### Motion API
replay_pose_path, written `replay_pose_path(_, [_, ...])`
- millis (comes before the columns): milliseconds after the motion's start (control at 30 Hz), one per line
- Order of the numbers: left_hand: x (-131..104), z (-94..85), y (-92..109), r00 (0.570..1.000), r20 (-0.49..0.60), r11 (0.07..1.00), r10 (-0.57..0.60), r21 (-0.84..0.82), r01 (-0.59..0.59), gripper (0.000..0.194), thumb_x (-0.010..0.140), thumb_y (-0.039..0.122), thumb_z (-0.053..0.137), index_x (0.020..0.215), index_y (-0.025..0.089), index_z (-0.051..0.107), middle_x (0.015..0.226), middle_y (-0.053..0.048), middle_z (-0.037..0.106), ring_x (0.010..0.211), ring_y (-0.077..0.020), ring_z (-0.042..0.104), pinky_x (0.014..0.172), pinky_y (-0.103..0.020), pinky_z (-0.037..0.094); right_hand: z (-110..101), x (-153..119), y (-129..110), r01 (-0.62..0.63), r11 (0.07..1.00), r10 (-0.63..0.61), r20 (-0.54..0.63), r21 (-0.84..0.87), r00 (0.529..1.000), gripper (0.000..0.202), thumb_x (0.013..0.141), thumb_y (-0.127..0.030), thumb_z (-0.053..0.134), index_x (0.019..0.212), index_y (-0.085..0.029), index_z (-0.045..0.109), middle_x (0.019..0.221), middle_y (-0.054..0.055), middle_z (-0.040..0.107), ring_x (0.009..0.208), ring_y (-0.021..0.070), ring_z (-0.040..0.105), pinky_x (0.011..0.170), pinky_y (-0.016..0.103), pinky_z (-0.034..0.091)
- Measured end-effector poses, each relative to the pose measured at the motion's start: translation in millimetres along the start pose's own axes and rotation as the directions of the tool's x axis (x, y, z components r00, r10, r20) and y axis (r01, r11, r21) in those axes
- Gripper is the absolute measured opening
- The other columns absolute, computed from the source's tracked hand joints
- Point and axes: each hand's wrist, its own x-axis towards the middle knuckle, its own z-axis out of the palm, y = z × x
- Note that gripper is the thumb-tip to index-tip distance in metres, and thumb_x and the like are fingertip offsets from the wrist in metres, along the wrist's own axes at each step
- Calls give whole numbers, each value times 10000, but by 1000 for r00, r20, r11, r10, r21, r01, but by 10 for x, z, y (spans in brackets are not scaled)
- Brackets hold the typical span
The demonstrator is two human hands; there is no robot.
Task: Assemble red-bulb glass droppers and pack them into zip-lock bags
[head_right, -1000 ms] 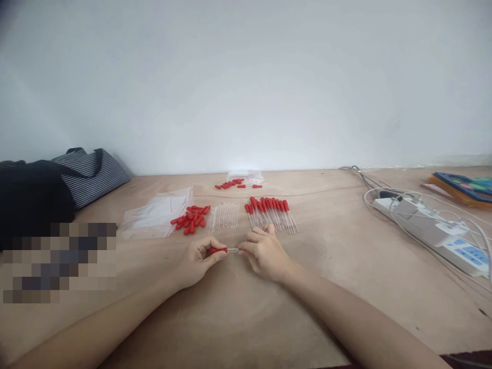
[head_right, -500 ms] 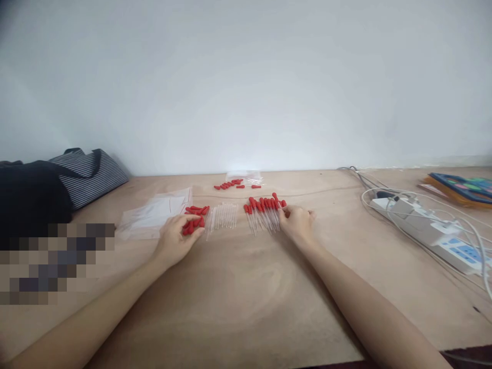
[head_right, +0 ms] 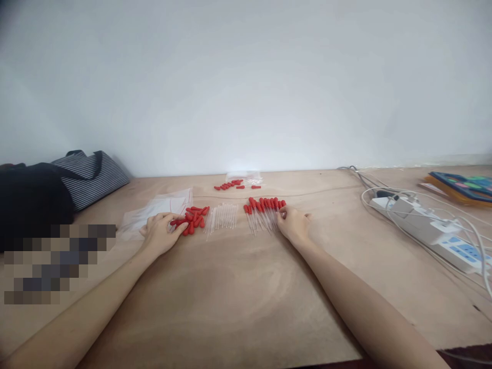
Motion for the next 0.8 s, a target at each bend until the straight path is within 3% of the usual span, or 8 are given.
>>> replay_pose_path(467, [-6,-12,13,999,34,1000,-15,-7,16,231,734,392,514,889,255,618,1008,-65,547,999,-284,407,789,-407,288,52,-12,-94,102,995,-101,32,-19,994,271,782,-300,427,924,-239,649,847,50,672,822,220,576,786,375,247])
replay_pose_path(800, [-1,-3,-2,999,41,999,-24,-26,25,234,728,394,517,894,263,618,1010,-59,545,1013,-282,409,798,-410,287,16,-27,-81,86,996,-87,-9,-34,996,259,775,-289,419,889,-228,643,794,41,657,783,205,566,748,362,233])
